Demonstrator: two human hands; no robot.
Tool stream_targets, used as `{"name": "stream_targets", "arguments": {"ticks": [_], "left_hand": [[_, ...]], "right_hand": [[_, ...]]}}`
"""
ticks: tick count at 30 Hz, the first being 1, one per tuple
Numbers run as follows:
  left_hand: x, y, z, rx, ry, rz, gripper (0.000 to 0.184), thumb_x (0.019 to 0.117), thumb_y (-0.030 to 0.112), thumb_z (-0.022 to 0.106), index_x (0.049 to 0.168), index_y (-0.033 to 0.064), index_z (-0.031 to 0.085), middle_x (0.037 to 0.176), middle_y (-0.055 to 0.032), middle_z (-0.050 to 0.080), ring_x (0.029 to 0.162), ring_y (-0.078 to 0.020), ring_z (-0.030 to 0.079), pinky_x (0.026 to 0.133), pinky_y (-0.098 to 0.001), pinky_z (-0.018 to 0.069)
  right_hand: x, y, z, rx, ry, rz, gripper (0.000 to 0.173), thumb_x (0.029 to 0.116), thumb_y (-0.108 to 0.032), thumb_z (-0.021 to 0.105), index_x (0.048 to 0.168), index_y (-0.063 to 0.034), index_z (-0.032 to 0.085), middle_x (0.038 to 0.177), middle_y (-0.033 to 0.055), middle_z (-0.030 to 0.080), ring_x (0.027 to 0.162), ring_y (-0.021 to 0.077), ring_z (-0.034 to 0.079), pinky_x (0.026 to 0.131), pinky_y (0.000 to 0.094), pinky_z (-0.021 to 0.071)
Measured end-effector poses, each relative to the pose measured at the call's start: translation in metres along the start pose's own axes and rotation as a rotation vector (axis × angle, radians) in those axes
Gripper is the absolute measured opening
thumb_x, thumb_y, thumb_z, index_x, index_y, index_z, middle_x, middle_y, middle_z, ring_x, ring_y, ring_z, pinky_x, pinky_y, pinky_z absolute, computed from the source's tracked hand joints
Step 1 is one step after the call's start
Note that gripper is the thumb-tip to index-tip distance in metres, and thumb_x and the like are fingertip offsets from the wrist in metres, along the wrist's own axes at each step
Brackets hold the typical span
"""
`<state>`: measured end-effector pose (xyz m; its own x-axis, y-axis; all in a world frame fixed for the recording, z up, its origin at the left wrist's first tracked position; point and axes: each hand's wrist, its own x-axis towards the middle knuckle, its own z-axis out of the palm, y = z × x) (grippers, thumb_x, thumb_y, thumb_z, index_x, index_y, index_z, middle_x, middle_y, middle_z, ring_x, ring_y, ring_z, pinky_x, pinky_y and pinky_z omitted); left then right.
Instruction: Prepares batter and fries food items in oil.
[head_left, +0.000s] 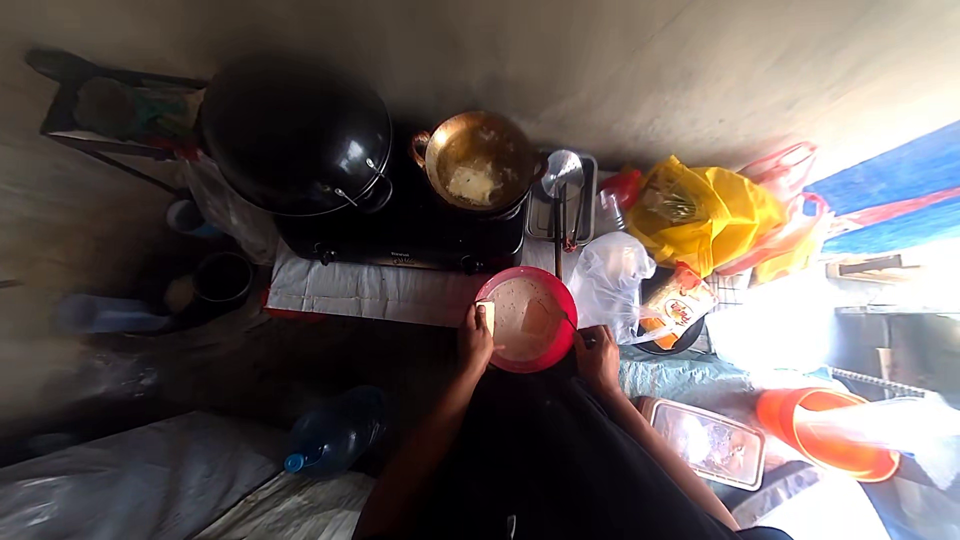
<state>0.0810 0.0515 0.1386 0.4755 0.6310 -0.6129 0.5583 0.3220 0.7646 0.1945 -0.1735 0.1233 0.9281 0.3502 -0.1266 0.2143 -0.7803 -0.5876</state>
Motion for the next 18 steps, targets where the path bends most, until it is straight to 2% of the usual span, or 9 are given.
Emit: {"name": "stream_targets", "arguments": {"ticks": [2,4,6,10,14,16,18], "left_hand": [[-0.008,-0.002,-0.020,-0.089,0.072,0.026,0.045,0.1131,0.040,0.031,0.144,0.0157,0.051,0.118,-0.0166,0.070,0.091,-0.0305,0.075,0.065,-0.0498,0.0657],[-0.013,-0.008,-0.040,-0.163,0.146,0.026,0.046,0.1134,0.040,0.029,0.144,0.0111,0.049,0.118,-0.0168,0.069,0.093,-0.0316,0.075,0.066,-0.0515,0.0660],[-0.015,-0.017,-0.056,-0.245,0.187,-0.011,0.044,0.1138,0.038,0.028,0.143,0.0100,0.045,0.116,-0.0140,0.073,0.094,-0.0312,0.076,0.065,-0.0487,0.0662],[-0.015,-0.045,-0.066,-0.293,0.165,-0.116,0.039,0.1136,0.027,0.035,0.148,0.0079,0.038,0.118,-0.0168,0.071,0.095,-0.0322,0.076,0.068,-0.0478,0.0656],[-0.023,-0.056,-0.051,-0.314,0.125,-0.173,0.048,0.1107,0.024,0.047,0.153,0.0079,0.032,0.122,-0.0208,0.067,0.095,-0.0325,0.075,0.071,-0.0489,0.0655],[-0.027,-0.059,-0.045,-0.337,0.121,-0.160,0.049,0.1101,0.025,0.049,0.153,0.0076,0.032,0.124,-0.0220,0.066,0.095,-0.0328,0.075,0.070,-0.0488,0.0658],[-0.031,-0.061,-0.045,-0.353,0.130,-0.147,0.049,0.1097,0.024,0.050,0.152,0.0064,0.034,0.124,-0.0220,0.066,0.094,-0.0324,0.075,0.070,-0.0483,0.0660]], "right_hand": [[0.002,-0.009,-0.012,-0.177,-0.089,-0.016,0.026,0.0995,-0.034,0.061,0.105,-0.0120,0.073,0.104,0.0079,0.071,0.087,0.0240,0.071,0.073,0.0469,0.0591],[0.007,-0.017,-0.020,-0.310,-0.184,0.004,0.030,0.1014,-0.037,0.055,0.108,-0.0151,0.074,0.110,0.0082,0.072,0.089,0.0278,0.072,0.072,0.0517,0.0576],[0.009,-0.022,-0.022,-0.384,-0.194,-0.016,0.029,0.1006,-0.035,0.053,0.104,-0.0157,0.075,0.108,0.0084,0.071,0.086,0.0280,0.072,0.069,0.0511,0.0571],[0.015,-0.033,-0.019,-0.463,-0.243,-0.029,0.028,0.0974,-0.032,0.052,0.096,-0.0129,0.072,0.109,0.0084,0.070,0.084,0.0288,0.071,0.066,0.0520,0.0552],[0.030,-0.034,-0.005,-0.320,-0.392,0.116,0.031,0.0998,-0.035,0.054,0.101,-0.0114,0.074,0.108,0.0096,0.071,0.099,0.0300,0.069,0.082,0.0556,0.0545],[0.035,-0.029,0.002,-0.209,-0.365,0.143,0.031,0.1004,-0.034,0.056,0.100,-0.0086,0.074,0.104,0.0119,0.071,0.098,0.0310,0.069,0.084,0.0556,0.0535],[0.033,-0.028,0.006,-0.128,-0.279,0.092,0.028,0.0996,-0.031,0.059,0.097,-0.0070,0.074,0.098,0.0128,0.070,0.092,0.0306,0.068,0.081,0.0542,0.0536]]}}
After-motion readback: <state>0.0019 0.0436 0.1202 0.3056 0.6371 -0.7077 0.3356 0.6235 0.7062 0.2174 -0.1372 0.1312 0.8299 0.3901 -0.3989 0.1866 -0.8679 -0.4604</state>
